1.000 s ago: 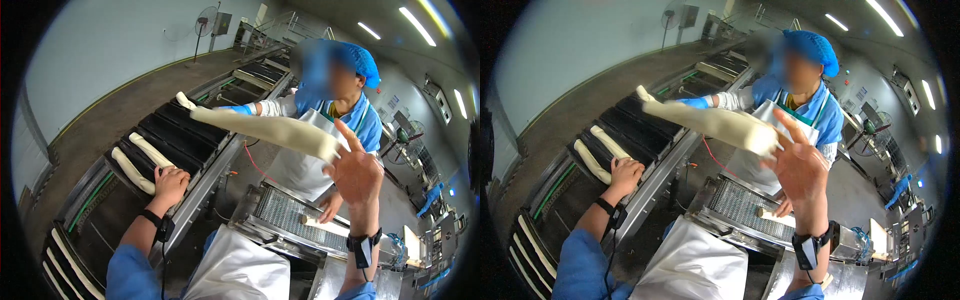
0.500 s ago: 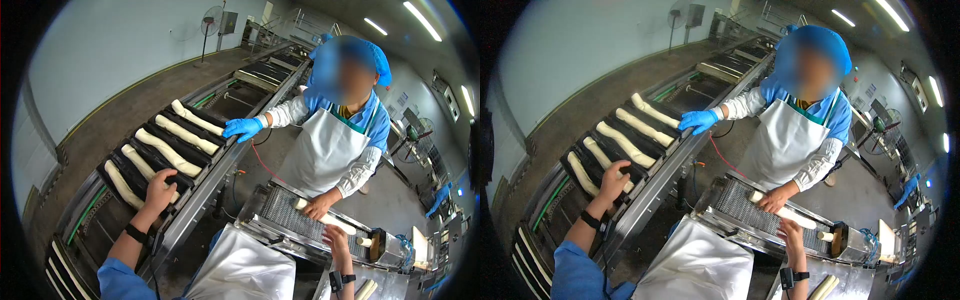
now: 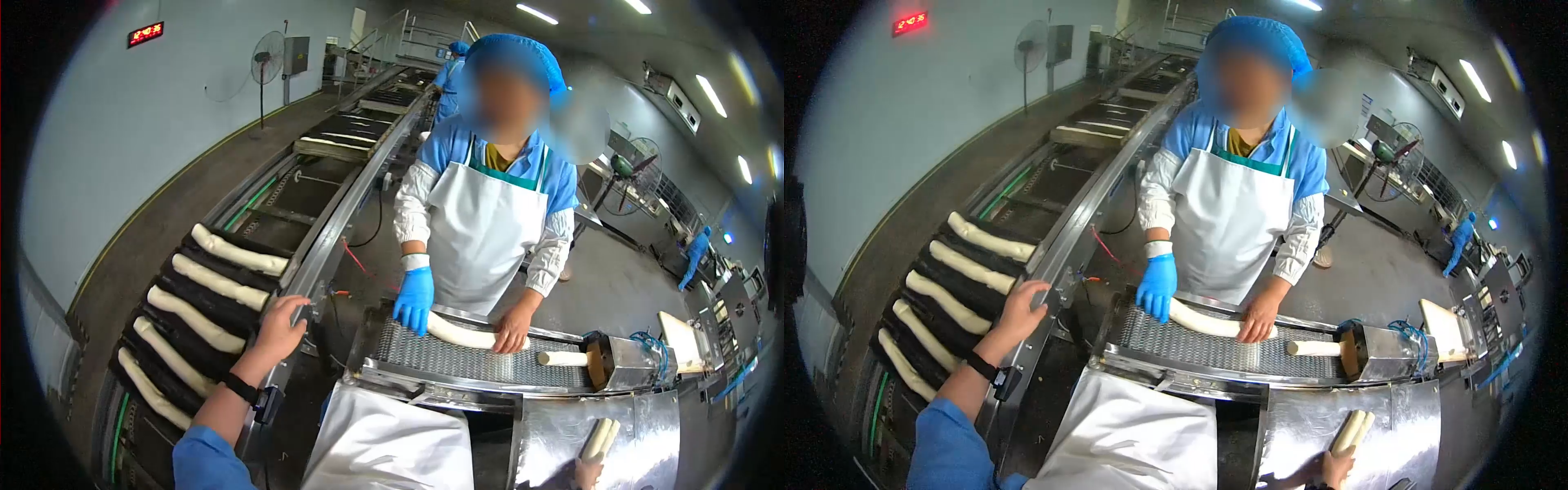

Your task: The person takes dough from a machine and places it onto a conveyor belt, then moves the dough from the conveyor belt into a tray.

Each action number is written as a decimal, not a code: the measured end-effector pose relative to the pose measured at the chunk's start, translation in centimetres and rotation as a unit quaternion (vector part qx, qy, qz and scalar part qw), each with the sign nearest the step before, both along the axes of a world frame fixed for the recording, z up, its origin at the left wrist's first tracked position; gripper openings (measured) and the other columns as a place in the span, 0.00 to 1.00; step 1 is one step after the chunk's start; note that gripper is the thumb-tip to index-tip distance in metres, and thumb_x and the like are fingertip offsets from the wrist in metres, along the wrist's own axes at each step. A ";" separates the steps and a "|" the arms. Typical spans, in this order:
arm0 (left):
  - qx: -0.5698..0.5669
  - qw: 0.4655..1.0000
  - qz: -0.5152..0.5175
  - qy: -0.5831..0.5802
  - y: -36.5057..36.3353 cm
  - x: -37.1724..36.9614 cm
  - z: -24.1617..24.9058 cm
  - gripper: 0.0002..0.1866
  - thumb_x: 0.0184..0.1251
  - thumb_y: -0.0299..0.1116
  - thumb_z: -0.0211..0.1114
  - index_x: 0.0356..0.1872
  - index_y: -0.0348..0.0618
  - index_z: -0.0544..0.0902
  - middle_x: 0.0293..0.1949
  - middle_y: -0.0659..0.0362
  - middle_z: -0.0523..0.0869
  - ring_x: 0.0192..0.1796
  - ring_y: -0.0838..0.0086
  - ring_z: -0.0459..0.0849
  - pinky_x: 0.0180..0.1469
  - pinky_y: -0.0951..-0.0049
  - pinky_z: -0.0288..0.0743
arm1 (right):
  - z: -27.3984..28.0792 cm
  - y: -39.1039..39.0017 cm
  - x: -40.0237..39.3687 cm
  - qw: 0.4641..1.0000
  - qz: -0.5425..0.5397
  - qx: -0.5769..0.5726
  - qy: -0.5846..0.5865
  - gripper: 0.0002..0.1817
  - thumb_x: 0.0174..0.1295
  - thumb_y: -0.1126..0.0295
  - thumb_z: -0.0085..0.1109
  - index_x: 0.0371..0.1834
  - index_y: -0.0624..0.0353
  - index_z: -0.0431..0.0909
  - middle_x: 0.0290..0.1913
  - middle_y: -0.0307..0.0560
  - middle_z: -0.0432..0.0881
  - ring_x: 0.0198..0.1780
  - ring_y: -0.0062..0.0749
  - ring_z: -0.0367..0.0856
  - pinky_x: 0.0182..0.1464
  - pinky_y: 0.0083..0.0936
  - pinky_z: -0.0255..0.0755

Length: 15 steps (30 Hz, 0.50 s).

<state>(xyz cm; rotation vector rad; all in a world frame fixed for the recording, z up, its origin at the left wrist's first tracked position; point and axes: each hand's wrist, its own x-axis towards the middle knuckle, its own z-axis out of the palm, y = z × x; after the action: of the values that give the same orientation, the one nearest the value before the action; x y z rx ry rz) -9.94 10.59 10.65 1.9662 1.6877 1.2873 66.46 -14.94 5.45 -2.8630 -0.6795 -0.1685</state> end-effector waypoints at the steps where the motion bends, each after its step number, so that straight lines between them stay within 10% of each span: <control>1: -0.003 0.999 -0.007 0.050 0.1 0.0 -0.5 0.22 0.58 0.22 0.67 0.56 0.43 0.83 0.60 0.47 0.82 0.64 0.49 0.79 0.66 0.55 0.74 | 1.3 -2.0 -1.8 1.000 0.016 -0.003 -0.025 0.44 0.52 0.46 0.69 0.67 0.67 0.72 0.51 0.71 0.83 0.56 0.64 0.82 0.60 0.52 0.74; 3: -0.023 0.996 -0.018 0.088 0.6 -0.1 -1.0 0.23 0.58 0.22 0.68 0.57 0.44 0.82 0.62 0.47 0.81 0.65 0.48 0.78 0.67 0.55 0.73 | 3.1 -3.9 -3.1 0.999 0.019 -0.044 -0.012 0.50 0.57 0.30 0.62 0.69 0.63 0.74 0.51 0.68 0.87 0.55 0.61 0.86 0.56 0.47 0.79; 8: -0.121 0.980 0.021 0.159 1.5 -0.9 -4.7 0.27 0.57 0.23 0.71 0.61 0.41 0.80 0.70 0.42 0.72 0.74 0.46 0.69 0.75 0.54 0.66 | -0.3 -5.1 0.4 0.998 0.011 -0.042 0.034 0.46 0.57 0.30 0.63 0.59 0.66 0.80 0.51 0.69 0.87 0.55 0.62 0.85 0.52 0.50 0.79; 10: -0.126 0.976 0.010 0.176 1.8 -0.9 -5.9 0.28 0.57 0.22 0.70 0.63 0.39 0.79 0.73 0.41 0.68 0.77 0.46 0.64 0.78 0.54 0.63 | -0.1 -3.5 -0.9 0.997 -0.046 -0.059 0.005 0.50 0.54 0.52 0.73 0.74 0.70 0.60 0.57 0.70 0.78 0.61 0.64 0.77 0.63 0.57 0.71; 15: -0.102 0.953 -0.009 0.285 1.8 -0.2 -5.4 0.29 0.57 0.21 0.68 0.63 0.37 0.79 0.76 0.42 0.63 0.80 0.47 0.58 0.80 0.53 0.59 | 0.4 -0.6 -4.7 0.995 -0.077 -0.057 0.020 0.46 0.60 0.59 0.67 0.78 0.69 0.56 0.64 0.68 0.75 0.70 0.66 0.70 0.71 0.59 0.63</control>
<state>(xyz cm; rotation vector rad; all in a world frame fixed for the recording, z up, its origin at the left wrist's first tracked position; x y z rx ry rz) -10.13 12.36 5.28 2.3525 1.9336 0.5205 61.72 -15.56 5.87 -3.0186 -0.4754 -0.0968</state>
